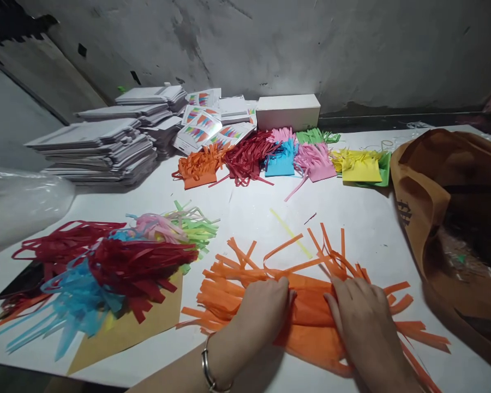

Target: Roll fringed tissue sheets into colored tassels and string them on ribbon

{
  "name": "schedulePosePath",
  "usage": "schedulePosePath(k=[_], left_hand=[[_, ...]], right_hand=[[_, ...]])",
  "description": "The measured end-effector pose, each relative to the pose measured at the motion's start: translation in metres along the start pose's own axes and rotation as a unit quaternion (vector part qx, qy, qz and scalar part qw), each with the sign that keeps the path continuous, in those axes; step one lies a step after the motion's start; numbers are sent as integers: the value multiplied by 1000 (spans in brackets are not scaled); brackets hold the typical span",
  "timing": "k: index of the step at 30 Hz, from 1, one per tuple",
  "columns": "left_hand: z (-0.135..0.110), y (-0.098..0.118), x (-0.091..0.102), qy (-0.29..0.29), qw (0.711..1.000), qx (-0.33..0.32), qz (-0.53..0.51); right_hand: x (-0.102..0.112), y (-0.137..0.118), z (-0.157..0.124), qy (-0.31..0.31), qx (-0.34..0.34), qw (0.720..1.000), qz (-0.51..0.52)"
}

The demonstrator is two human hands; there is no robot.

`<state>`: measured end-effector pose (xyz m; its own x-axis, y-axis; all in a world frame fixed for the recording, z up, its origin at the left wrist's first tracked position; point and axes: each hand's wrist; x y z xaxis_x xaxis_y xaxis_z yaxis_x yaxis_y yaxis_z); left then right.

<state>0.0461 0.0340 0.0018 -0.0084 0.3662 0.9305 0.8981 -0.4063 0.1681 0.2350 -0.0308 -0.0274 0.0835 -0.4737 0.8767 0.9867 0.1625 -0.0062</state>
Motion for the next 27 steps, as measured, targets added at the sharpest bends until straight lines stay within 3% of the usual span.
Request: schedulePosePath(k=[3, 6, 9, 12, 15, 17, 19, 23, 25, 27], left_hand=[[2, 1, -1, 0, 1000, 1, 3], [3, 1, 0, 3, 1000, -6, 1], [-1, 0, 2, 10, 1000, -6, -4], [-12, -5, -1, 111, 992, -64, 2], [-25, -10, -11, 200, 960, -195, 4], [-29, -12, -20, 187, 951, -245, -5], [-31, -13, -29, 179, 950, -255, -11], [-27, -15, -38, 205, 943, -261, -18], [-25, -17, -39, 209, 940, -268, -21], [-24, -18, -38, 203, 939, -276, -23]], right_hand=[[6, -1, -8, 43, 44, 996, 71], [6, -7, -18, 58, 135, 975, 165], [1, -12, -22, 49, 171, 973, 146], [-1, -13, -20, 29, 113, 978, 175], [-4, -12, -19, -7, 49, 982, 183], [-6, -7, -21, -17, 48, 993, 106], [-7, 6, -26, -10, 21, 1000, -14], [11, 45, -38, 4, -117, 973, -201], [26, 55, -41, 40, -160, 960, -225], [33, 48, -40, 82, -90, 979, -163]])
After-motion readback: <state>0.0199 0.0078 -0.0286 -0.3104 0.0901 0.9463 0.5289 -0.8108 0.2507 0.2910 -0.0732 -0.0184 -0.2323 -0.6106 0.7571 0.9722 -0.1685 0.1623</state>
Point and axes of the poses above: each hand's wrist, its own z-axis towards the middle knuckle, its own x-axis out of the back of the hand, y = z × x, and after that the axes turned 1 degree about -z, right-handed
